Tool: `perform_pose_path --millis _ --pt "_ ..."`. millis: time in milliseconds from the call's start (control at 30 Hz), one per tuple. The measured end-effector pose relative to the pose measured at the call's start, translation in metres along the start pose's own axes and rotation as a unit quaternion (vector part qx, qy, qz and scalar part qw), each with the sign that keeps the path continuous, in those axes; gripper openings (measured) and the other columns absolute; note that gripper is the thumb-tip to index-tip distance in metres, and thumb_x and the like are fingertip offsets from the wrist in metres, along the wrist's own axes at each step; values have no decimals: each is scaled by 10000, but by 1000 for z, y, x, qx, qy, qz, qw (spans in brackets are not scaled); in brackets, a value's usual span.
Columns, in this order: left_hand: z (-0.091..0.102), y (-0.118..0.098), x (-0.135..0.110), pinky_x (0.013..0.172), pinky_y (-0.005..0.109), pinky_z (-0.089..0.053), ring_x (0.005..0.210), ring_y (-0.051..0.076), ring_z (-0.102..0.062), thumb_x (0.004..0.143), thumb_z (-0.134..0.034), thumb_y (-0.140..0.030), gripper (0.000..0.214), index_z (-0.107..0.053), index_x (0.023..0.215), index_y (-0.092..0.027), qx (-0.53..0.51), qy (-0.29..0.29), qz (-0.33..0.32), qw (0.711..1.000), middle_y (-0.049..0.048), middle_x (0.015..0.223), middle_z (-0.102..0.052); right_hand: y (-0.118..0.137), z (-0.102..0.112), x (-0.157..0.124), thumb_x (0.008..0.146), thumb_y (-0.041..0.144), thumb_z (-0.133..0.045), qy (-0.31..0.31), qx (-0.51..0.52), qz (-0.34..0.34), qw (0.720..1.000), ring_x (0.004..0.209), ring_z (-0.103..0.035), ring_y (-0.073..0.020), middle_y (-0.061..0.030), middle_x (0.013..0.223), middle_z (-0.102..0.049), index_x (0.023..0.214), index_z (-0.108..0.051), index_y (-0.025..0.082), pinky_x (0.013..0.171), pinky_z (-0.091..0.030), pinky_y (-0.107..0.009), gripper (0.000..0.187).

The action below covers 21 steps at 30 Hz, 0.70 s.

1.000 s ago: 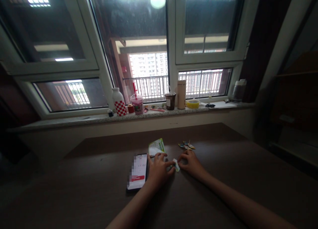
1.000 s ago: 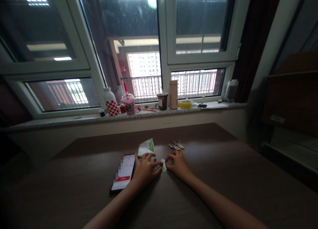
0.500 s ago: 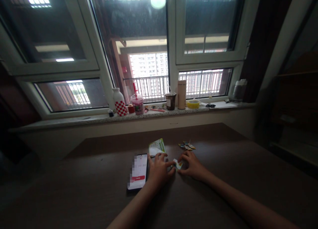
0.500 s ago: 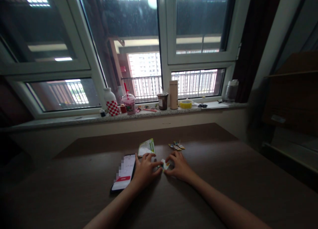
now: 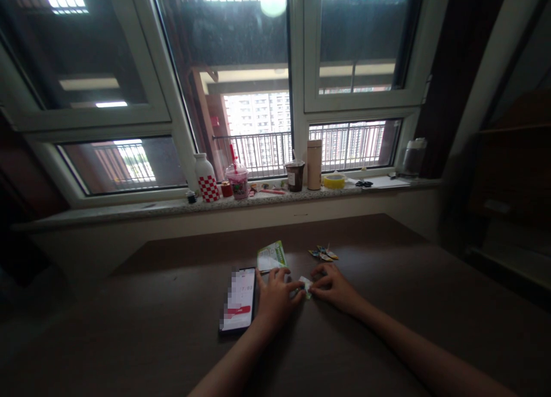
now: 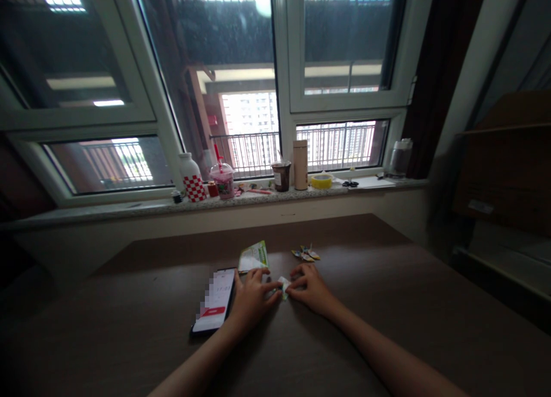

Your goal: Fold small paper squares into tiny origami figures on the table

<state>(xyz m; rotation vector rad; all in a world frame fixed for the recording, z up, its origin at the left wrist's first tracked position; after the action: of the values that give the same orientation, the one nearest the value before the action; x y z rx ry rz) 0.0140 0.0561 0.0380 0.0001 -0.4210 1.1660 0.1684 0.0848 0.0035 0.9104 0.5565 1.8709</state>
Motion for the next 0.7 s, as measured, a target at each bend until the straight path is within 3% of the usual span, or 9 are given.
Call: perform_pose_path --millis 400,700 --pt "-1 0 3 1073 744 38 1257 298 -442 834 -642 -485 205 -710 1026 -471 -3 1 -5 1000 2 1286 -591 -5 5 4 797 313 -700 -54 -73 -40 995 1161 -489 -279 -110 1078 -594 810 -797 241 1063 -345 -463 122" --pt "0 -1 2 1084 731 30 1257 295 -439 836 -636 -490 219 -703 1043 -480 8 6 1 1000 3 1294 -582 -7 8 5 807 308 -688 -65 -65 -26 995 1127 -507 -268 -112 1083 -596 828 -793 241 1048 -366 -464 127"
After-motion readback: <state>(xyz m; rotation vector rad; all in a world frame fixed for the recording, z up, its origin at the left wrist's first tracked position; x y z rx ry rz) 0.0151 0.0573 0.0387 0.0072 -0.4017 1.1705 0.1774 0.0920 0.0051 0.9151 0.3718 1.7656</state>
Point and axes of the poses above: each hand's wrist, its own x-axis towards the middle knuckle, its own z-axis out of the back of the hand, y = z × x, the point moved 9 cm from there along x, towards the middle knuckle
